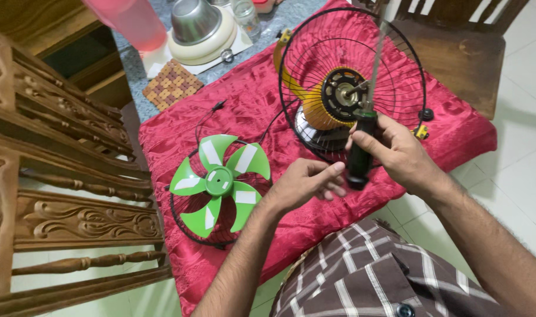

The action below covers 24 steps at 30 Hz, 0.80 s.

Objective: The person removes the front grill and fan blade from a table fan, then uses a screwdriver to loosen screws on the motor housing and cage. The blade and grill are set aside on the table.

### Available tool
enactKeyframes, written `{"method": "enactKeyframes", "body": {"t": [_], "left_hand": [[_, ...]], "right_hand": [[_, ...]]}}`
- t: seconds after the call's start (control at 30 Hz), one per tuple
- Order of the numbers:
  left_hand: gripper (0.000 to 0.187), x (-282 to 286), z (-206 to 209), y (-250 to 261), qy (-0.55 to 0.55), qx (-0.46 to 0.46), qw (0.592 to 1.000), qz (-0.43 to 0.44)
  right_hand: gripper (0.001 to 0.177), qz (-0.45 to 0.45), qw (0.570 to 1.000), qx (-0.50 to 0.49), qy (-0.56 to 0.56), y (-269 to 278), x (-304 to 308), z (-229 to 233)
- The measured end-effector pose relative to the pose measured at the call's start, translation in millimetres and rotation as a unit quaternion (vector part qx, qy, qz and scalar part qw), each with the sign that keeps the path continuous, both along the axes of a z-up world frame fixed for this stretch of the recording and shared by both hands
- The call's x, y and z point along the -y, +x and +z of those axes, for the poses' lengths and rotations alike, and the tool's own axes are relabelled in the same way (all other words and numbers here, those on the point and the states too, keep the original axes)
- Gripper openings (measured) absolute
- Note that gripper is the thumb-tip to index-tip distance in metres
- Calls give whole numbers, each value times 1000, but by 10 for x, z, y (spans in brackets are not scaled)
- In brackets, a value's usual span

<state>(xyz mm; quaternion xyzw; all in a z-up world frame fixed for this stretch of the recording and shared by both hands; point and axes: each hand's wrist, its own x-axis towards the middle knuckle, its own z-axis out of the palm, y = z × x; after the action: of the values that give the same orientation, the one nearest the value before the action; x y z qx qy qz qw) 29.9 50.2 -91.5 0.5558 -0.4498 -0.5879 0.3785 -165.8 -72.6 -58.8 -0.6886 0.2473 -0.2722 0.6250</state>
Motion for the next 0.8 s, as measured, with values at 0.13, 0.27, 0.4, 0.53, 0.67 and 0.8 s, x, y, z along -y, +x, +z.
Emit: {"method": "enactKeyframes", "body": {"t": [0.13, 0.27, 0.4, 0.53, 0.67, 0.8], "left_hand": [[64, 55, -214, -37, 75, 70, 992, -70], [64, 120, -492, -231, 49, -34, 998, -20], [67, 302, -727, -628, 45, -250, 952, 168], [65, 430, -791, -966, 26, -350, 908, 231], [56, 614, -721, -1177, -17, -423, 863, 276], [51, 688, -617, -1290, -53, -401, 858, 316]], "right_hand": [[21, -57, 997, -19, 43, -155, 82, -21], [20, -77, 993, -26, 88, -369, 264, -53], [17, -96, 989, -32, 106, -630, 476, -115], [20, -123, 985, -56, 112, -844, 713, -219], [22, -142, 976, -125, 103, -1021, 942, -322], [22, -96, 978, -177, 50, -1186, 1138, -381]]}}
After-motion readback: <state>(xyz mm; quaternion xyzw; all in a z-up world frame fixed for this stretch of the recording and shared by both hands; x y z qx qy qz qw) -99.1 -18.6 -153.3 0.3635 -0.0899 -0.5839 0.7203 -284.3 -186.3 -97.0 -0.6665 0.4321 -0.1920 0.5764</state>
